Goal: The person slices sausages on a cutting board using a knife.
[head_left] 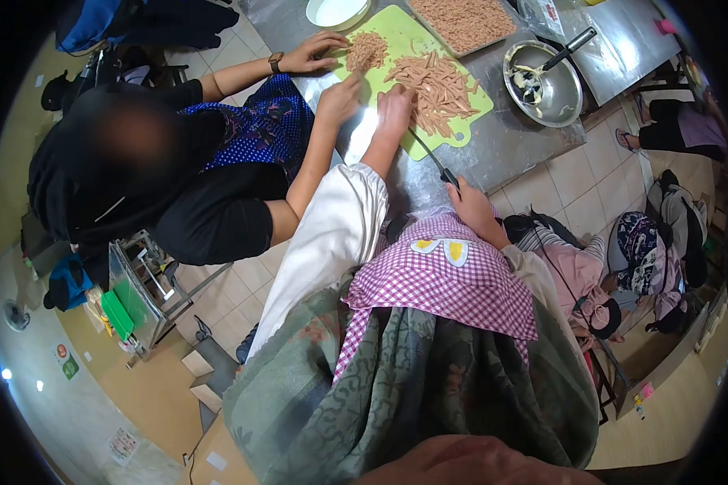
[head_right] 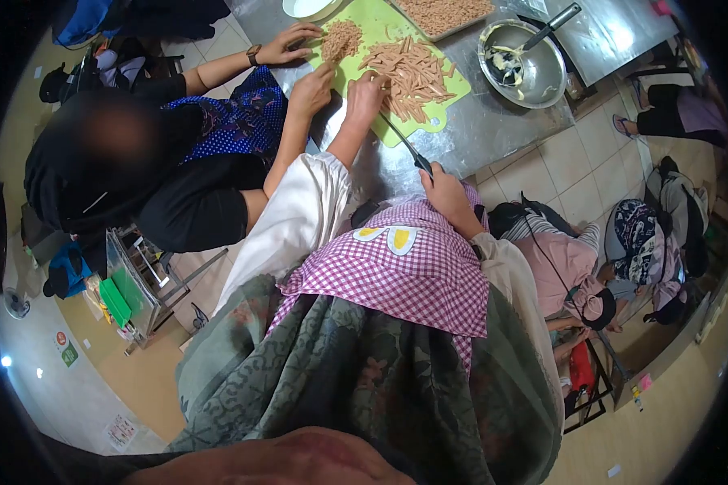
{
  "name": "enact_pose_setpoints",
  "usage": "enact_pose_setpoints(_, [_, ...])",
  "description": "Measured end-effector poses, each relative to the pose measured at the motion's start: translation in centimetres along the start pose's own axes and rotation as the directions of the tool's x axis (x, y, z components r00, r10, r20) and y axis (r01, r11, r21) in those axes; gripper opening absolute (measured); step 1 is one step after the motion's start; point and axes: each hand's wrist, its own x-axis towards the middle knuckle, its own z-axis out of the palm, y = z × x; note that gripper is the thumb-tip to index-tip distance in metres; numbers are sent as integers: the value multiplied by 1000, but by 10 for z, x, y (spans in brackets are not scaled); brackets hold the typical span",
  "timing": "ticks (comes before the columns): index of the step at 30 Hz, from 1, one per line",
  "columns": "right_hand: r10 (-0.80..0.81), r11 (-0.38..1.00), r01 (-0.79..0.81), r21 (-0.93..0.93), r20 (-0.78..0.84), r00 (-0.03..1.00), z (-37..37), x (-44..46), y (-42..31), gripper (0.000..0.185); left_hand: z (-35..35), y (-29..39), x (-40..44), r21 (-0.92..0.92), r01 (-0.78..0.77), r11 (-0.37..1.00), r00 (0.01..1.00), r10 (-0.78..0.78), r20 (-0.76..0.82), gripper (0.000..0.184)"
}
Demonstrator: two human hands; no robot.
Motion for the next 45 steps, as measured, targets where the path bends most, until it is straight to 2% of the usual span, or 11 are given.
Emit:
enact_pose_setpoints(7, [-18,1000,18,-5,-22,1000,0,4,10,32,-4,-7,8,109,-227,968,965,208,163,20])
enact_pose_setpoints(13, [-37,999,37,-23,-3,999,-3,8,7,34,-13,-12,13,155,-386,909,917,359,174,11])
enact_pose_setpoints(16, [-28,999,28,-44,15,1000,-4,12,4,34,-13,-14,17,201,-396,896,909,351,227,13])
enact_pose_setpoints(19, [-26,999,27,-47,22,999,-5,15,2,34,-10,-19,18,151,-428,891,897,398,191,15])
enact_pose_setpoints(22, [-23,998,25,-58,33,999,-3,18,4,35,-12,-21,17,142,-425,894,894,390,220,25])
enact_pose_setpoints(25, [-69,994,69,-83,0,998,-1,19,5,34,-14,-22,19,161,-432,887,880,376,291,25])
enact_pose_setpoints(28, [-34,997,36,-75,23,999,-2,20,3,34,-9,-27,21,204,-503,840,859,462,219,25])
enact_pose_setpoints(34, [-59,997,59,-57,-1,998,1,19,8,34,-8,-34,22,199,-467,862,863,394,318,21])
enact_pose_setpoints(37, [-79,994,78,-79,-6,997,1,18,8,34,-17,-29,21,193,-461,866,869,398,294,19])
enact_pose_setpoints(42, [-81,993,80,-91,-5,997,1,20,3,33,-30,-19,18,-42,-217,975,976,216,-23,18])
enact_pose_setpoints(45, [-73,988,72,-135,-1,997,6,31,0,33,-40,-10,12,-188,-33,982,981,-5,-194,18])
